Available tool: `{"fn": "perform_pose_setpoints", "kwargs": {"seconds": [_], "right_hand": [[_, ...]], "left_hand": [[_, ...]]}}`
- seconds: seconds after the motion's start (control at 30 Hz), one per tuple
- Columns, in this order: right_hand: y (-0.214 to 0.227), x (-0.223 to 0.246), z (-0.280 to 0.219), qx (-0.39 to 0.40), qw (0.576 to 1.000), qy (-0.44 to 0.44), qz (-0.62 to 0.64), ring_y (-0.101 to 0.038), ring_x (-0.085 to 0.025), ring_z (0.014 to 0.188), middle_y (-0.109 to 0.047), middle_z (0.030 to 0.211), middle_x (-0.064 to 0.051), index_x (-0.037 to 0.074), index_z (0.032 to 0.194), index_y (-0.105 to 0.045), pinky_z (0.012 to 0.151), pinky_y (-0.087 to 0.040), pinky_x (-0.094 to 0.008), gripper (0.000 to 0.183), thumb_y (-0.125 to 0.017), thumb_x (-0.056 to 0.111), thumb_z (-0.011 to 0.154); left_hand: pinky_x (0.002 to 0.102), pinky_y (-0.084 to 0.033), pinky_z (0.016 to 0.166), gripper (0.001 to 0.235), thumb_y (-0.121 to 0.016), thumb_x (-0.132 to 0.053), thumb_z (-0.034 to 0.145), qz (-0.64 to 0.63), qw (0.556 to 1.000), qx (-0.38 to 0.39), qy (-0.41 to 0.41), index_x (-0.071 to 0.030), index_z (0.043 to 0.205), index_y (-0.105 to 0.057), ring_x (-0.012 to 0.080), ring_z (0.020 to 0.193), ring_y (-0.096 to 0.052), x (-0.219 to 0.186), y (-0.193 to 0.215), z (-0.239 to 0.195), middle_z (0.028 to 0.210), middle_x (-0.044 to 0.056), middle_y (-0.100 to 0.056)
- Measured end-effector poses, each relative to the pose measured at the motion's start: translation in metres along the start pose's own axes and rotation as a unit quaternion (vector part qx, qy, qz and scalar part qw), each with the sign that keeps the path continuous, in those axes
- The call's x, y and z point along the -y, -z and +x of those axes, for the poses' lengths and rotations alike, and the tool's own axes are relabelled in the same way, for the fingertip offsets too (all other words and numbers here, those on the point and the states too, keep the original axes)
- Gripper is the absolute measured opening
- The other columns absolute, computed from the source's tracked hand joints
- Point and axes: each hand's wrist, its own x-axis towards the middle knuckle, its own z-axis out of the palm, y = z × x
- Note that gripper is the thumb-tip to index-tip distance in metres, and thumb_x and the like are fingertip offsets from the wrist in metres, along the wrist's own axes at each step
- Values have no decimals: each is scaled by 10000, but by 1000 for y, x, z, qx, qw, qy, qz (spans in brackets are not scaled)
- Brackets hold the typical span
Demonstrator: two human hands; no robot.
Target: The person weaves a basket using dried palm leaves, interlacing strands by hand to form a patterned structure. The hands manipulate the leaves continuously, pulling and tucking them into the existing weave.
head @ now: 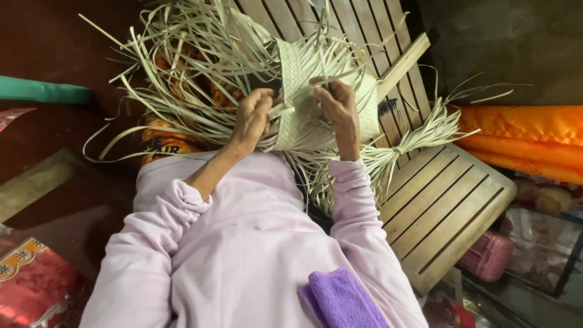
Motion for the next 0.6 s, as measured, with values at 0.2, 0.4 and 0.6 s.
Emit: {"fn": "perform_pose_setpoints", "kwargs": {"seconds": [0.2,0.4,0.6], "right_hand": [[-3,-24,15,12,1000,-21,-18,-406,-21,357,-534,552,-42,-34,864,-713,334,-293,-182,133,-742,96,863],[-24,7,-3,55,992,25,-107,-438,-67,585,-572,666,-27,37,890,-763,526,-310,-229,203,-775,239,881],[-62,43,-19,-12,996,-8,-84,-436,-11,572,-569,623,31,85,763,-690,505,-284,-180,158,-755,205,841]], "left_hand": [[288,-527,630,369,-736,-485,926,109,988,101,-40,-124,1004,-754,177,724,-685,33,15,35,781,70,-645],[210,-449,604,222,-764,-328,863,-57,987,143,41,-134,840,-660,65,653,-562,-12,17,12,691,-46,-556],[255,-540,634,162,-781,-205,820,-111,980,154,61,-90,832,-668,118,695,-656,-3,20,15,709,17,-625]]}}
